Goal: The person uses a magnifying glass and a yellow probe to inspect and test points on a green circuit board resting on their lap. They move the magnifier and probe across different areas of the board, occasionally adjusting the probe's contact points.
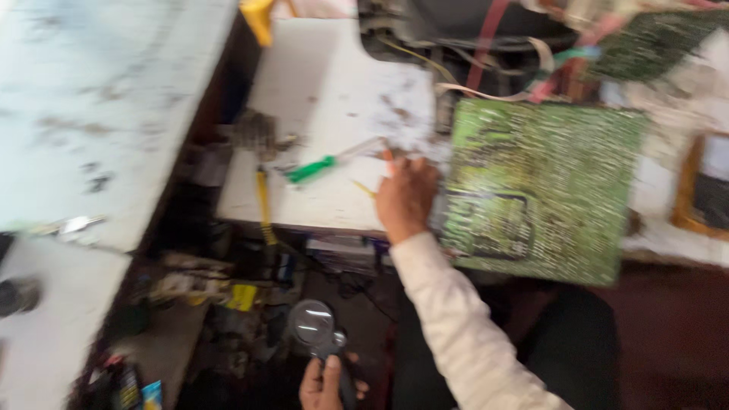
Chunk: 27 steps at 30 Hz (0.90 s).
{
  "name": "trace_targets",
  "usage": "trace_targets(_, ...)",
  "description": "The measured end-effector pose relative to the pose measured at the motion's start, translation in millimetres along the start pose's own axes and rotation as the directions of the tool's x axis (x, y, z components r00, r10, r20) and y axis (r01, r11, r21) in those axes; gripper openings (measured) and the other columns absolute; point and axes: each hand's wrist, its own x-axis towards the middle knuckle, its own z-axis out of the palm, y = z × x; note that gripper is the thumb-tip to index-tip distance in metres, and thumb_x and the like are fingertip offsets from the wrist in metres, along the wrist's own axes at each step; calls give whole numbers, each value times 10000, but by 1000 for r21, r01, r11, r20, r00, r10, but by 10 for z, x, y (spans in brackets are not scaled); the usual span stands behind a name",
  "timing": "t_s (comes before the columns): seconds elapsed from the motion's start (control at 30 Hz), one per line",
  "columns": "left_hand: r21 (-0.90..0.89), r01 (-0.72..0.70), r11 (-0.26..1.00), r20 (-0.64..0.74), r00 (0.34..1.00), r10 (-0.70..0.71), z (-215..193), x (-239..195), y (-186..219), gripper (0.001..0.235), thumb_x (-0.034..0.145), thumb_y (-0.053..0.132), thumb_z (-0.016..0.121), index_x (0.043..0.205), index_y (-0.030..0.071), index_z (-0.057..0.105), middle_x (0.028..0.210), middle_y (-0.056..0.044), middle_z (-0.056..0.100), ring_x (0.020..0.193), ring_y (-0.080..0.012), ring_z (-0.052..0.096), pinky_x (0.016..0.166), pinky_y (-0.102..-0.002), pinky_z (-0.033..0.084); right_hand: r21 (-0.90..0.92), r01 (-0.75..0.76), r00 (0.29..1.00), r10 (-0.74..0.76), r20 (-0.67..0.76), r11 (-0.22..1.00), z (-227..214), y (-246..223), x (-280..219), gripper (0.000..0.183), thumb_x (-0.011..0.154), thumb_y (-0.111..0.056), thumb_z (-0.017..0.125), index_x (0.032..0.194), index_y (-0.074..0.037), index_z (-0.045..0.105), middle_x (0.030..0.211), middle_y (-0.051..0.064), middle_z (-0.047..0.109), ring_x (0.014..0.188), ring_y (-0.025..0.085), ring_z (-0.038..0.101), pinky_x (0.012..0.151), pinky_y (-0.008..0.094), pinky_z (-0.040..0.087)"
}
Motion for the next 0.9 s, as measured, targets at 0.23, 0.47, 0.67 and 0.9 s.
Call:
trace_targets(0.23, 89, -81, 993, 67, 995, 75, 445, -233, 374, 249, 986, 143, 549, 1119, -43, 648, 908, -195, 761, 493, -204, 670, 430, -346, 551, 285, 103, 991, -74, -113, 953, -283, -83, -62, 114, 985, -62, 500, 1078, -38, 562, 951, 212, 607, 866, 362, 586, 784, 491, 455)
trace_targets(0.47, 8, -115, 993, 149, 982, 112, 881, -331, 361, 223, 974, 112, 555, 1123, -25, 648, 875, -181, 759, 482, -189, 650, 424, -315, 512, 805, -79, 826, -415, 383, 588, -1634, 428, -1071, 201, 1036, -128, 572, 1165, 1, 656, 978, 156, 745, 842, 227, 749, 694, 331, 573)
trace_targets(0.67, 26, -163, 986, 224, 962, 153, 1323, -299, 625, 220, 881, 4, 720, 1082, -22, 636, 855, -106, 708, 588, -153, 651, 485, -277, 485, 680, -369, 927, 201, 316, 634, -2191, 1785, -1101, 222, 1008, -139, 609, 1202, -51, 671, 819, 48, 680, 723, 75, 608, 636, 231, 494)
trace_targets(0.9, 57, -461, 886, 265, 862, 432, 2206, -97, 1018, 387, 828, -38, 807, 1156, 26, 613, 974, -16, 704, 831, -72, 661, 726, -222, 547, 472, -87, 996, 68, 57, 877, -2341, 2232, -1166, 161, 967, -169, 692, 1033, -22, 692, 745, 37, 675, 633, 78, 606, 550, 270, 468)
